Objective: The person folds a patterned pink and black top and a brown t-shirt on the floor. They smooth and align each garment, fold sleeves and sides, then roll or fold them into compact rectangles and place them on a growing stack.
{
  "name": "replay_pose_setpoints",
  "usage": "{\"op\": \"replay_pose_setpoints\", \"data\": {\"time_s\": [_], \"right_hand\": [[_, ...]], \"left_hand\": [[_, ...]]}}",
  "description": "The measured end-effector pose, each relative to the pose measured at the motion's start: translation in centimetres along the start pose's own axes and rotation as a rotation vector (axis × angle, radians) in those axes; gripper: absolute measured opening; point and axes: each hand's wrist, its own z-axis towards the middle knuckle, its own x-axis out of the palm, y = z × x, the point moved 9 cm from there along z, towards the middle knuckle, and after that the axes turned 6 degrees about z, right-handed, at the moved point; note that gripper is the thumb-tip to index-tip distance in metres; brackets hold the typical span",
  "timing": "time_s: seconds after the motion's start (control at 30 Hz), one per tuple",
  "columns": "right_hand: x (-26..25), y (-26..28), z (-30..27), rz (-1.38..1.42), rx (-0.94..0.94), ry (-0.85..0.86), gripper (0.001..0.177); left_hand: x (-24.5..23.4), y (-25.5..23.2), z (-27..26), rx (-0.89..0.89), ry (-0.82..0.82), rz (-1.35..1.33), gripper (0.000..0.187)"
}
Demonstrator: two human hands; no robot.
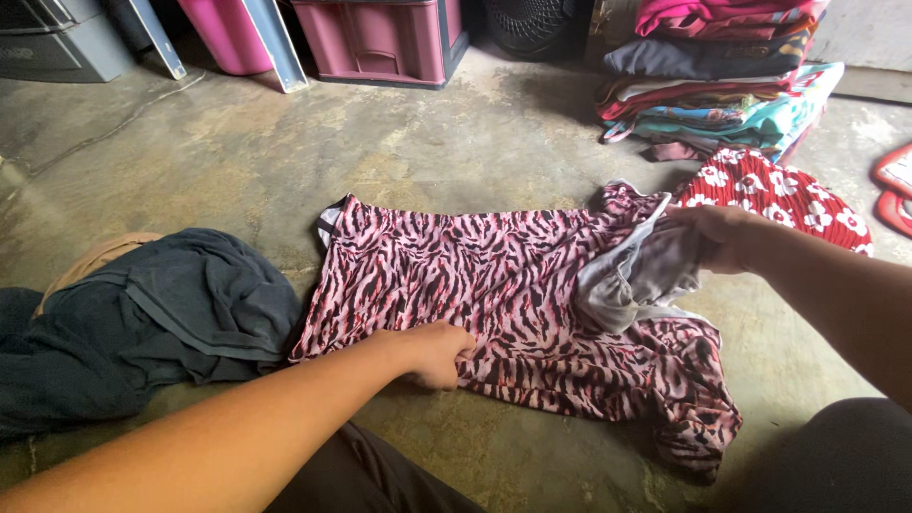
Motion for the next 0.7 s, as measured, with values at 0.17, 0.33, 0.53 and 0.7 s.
{"op": "replay_pose_setpoints", "data": {"time_s": [0.17, 0.33, 0.53, 0.7], "right_hand": [[-3.7, 4.1, -4.2, -0.062, -0.351, -0.41, 0.031], [-2.9, 4.6, -10.4, -0.457, -0.652, -0.771, 0.034], [1.5, -2.4, -13.1, -0.877, -0.353, -0.365, 0.022], [2.5, -6.5, -17.3, -1.153, -0.049, -0.331, 0.047]], "left_hand": [[0.2, 0.2, -0.2, -0.024, 0.046, -0.014, 0.029], [1.3, 2.6, 2.4, -0.073, 0.278, -0.216, 0.033], [-7.5, 1.6, 12.4, 0.27, -0.294, -0.054, 0.018], [-13.4, 0.8, 19.4, 0.144, -0.491, -0.104, 0.027]]}}
